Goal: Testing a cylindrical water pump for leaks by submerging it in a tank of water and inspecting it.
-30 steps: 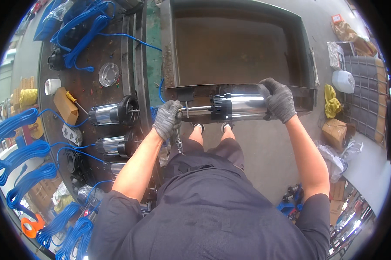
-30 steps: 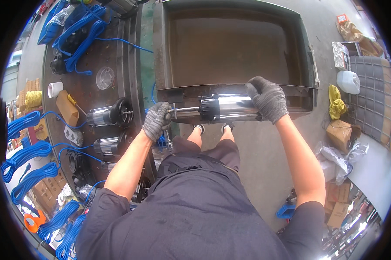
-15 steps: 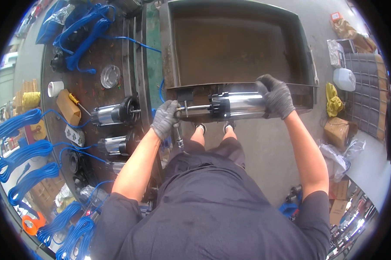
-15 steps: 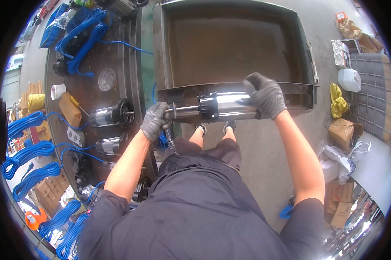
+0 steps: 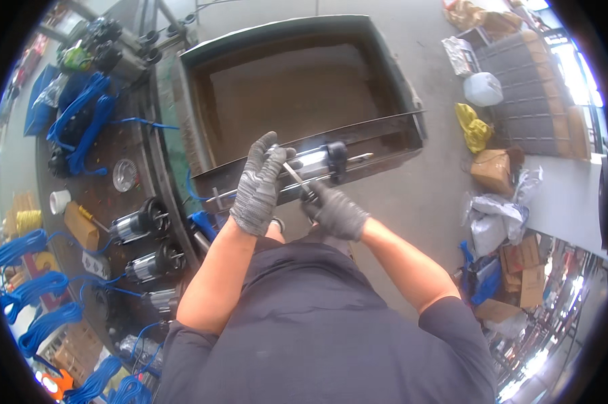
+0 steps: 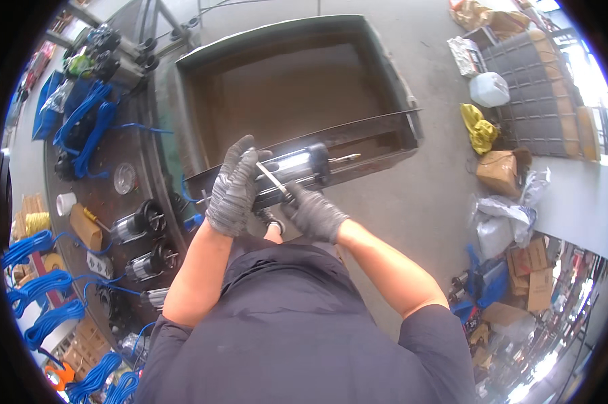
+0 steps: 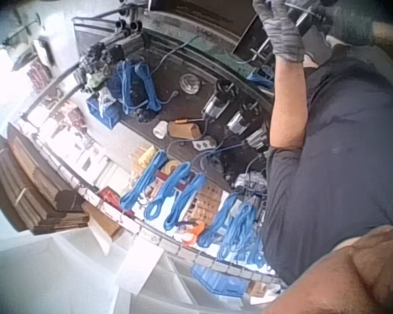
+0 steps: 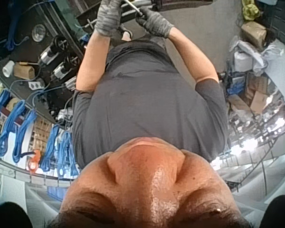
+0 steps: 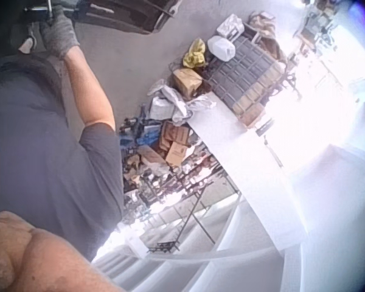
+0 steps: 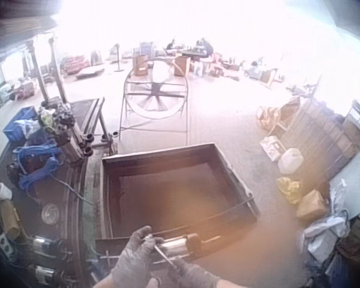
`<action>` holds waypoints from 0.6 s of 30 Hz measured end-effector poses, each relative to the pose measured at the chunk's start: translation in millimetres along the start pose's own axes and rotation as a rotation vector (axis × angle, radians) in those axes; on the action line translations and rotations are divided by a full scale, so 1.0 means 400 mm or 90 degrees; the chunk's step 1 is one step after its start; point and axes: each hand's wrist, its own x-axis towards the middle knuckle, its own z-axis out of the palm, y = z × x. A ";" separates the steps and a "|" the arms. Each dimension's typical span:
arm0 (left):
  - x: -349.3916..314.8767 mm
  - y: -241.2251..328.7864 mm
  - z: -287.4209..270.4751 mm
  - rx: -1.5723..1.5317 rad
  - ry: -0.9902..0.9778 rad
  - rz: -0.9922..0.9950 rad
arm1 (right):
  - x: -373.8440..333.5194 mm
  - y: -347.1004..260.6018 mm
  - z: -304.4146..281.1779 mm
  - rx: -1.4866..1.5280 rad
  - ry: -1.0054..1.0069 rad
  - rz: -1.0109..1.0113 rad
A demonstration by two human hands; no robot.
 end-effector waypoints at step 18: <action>-0.161 -0.117 -0.227 0.364 0.292 0.156 | 0.060 0.847 -0.585 -0.172 0.516 0.187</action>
